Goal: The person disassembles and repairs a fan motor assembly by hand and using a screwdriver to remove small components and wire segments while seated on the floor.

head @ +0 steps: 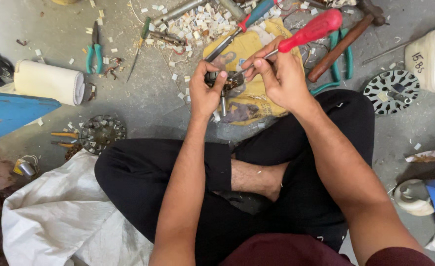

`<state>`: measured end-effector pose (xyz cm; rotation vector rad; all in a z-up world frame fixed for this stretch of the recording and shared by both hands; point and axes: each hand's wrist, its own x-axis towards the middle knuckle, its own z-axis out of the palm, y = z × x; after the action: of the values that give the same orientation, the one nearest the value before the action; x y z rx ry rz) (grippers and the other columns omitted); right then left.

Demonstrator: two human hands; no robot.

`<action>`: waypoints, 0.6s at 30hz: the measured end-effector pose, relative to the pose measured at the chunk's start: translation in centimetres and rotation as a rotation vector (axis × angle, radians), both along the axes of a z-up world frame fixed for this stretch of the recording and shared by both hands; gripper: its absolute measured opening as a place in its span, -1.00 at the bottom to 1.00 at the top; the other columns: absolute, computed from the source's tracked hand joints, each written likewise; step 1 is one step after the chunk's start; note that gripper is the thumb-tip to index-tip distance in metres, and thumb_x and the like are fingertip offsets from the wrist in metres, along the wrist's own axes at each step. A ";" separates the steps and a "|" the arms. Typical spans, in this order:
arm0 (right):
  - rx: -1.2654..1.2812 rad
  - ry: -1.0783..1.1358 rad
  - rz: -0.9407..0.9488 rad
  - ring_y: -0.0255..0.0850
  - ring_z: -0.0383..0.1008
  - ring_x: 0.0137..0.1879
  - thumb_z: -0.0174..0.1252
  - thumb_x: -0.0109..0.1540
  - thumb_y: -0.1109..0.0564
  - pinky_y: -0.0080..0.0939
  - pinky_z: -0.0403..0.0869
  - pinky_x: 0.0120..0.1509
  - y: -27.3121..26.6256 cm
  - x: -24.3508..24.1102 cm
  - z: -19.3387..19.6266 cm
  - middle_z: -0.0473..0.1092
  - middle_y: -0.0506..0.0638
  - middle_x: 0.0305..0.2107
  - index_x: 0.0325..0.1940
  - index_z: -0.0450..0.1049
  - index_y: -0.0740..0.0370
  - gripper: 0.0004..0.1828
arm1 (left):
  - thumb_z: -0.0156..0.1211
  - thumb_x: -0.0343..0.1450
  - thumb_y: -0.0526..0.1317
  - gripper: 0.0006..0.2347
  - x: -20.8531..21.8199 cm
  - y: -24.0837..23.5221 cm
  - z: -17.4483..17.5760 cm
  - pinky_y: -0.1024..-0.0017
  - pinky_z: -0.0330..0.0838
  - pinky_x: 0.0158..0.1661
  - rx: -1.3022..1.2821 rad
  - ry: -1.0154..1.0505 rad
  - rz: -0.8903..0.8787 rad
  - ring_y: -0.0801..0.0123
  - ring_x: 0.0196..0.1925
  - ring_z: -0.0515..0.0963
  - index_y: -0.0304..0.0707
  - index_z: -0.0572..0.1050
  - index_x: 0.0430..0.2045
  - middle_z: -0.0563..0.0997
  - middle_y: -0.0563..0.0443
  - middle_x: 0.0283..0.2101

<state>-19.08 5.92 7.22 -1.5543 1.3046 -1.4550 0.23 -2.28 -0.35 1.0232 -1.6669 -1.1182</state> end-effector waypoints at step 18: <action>-0.314 0.829 0.040 0.07 0.50 0.03 0.18 0.12 0.24 -0.01 0.52 0.02 3.7 7.0 -1.9 0.44 0.13 -0.11 -0.13 0.41 0.25 -0.76 | 0.21 0.55 -0.14 -0.79 0.7 -0.7 -3.2 0.42 0.43 -0.10 -0.165 -0.026 0.116 0.39 -0.20 0.48 -0.33 0.42 -0.18 0.53 -0.07 -0.27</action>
<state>-12.05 9.64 5.31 -2.5394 1.4979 -1.0366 0.94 -2.98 -3.53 1.0180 -1.6676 -0.8807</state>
